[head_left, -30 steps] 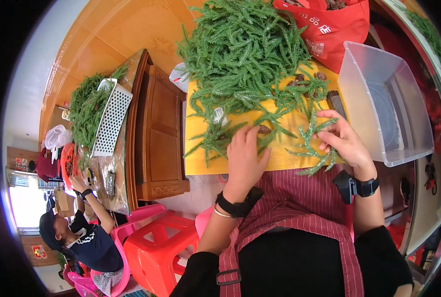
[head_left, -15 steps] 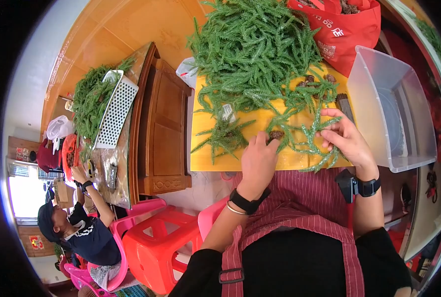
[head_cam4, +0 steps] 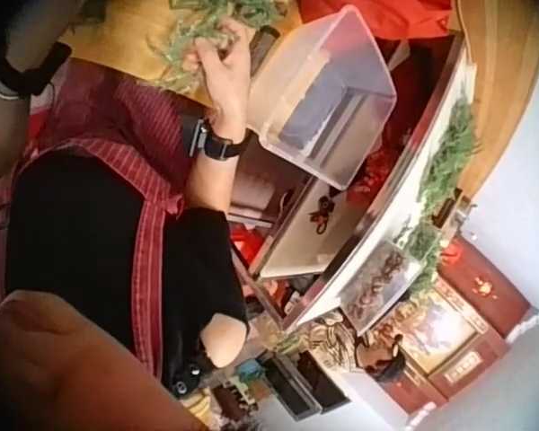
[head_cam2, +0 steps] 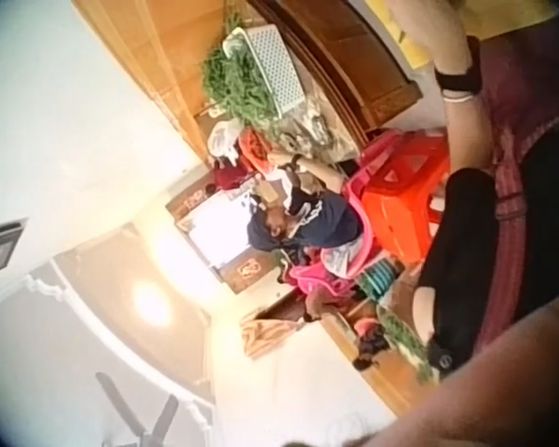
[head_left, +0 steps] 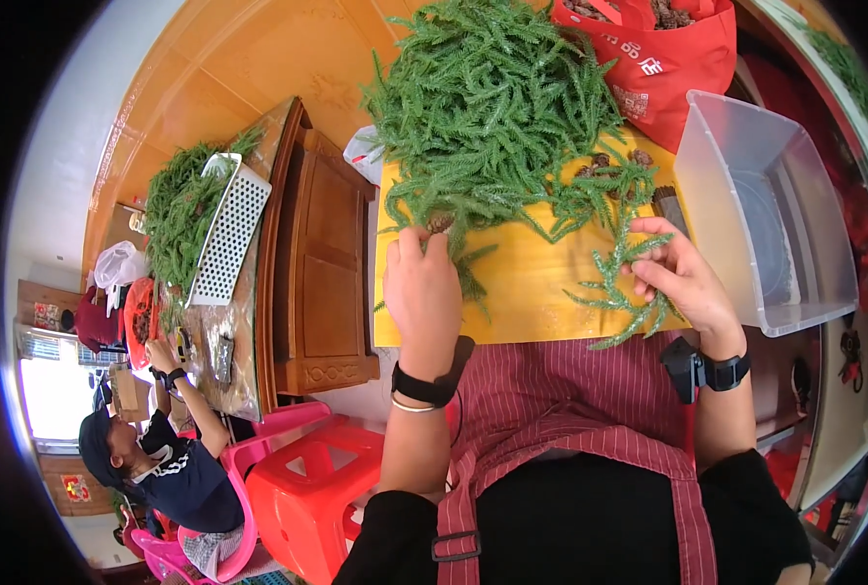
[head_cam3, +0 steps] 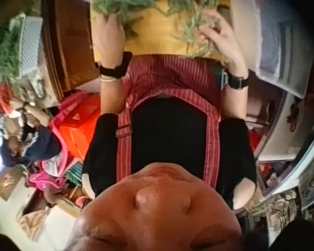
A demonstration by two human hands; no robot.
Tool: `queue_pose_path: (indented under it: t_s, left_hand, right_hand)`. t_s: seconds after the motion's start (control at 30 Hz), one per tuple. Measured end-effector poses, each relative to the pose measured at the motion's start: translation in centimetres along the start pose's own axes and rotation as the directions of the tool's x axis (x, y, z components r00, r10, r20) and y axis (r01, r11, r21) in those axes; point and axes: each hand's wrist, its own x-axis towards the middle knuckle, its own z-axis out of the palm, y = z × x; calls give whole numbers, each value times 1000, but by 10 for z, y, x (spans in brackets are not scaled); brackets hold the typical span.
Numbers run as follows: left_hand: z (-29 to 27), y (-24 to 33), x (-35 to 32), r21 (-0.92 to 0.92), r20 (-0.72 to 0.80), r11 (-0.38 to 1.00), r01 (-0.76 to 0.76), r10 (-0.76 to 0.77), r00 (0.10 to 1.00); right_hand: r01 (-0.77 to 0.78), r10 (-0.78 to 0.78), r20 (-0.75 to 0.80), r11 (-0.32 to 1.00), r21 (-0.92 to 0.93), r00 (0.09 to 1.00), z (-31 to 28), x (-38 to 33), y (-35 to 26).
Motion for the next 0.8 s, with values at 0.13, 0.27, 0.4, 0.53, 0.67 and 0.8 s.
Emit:
queue_pose_path:
  t_s: [0.13, 0.27, 0.4, 0.53, 0.67, 0.8]
  left_hand:
    - [5, -5, -5, 32, 112, 996, -81, 77, 991]
    - [-13, 11, -3, -15, 27, 992, -121, 122, 992]
    - [-18, 31, -12, -613, 48, 788, -57, 109, 993]
    - [-2, 48, -28, -893, 388, 265, 365, 41, 921]
    - [6, 55, -30, -822, 564, 52, 567, 216, 797]
    - [22, 53, -29, -753, 651, 37, 658, 193, 734]
  right_hand:
    - [-9, 9, 12, 1000, 27, 1000, -2, 0, 1]
    - [-8, 8, 1, 1000, -13, 1000, -4, 1, 0]
    - [-29, 26, 48, 997, 73, 999, 4, 6, 5]
    - [-59, 42, 114, 987, 149, 993, 31, 12, 8]
    - [-63, 29, 172, 979, 195, 985, 42, 15, 14]
    - [16, -24, 114, 998, 68, 993, 33, 19, 33]
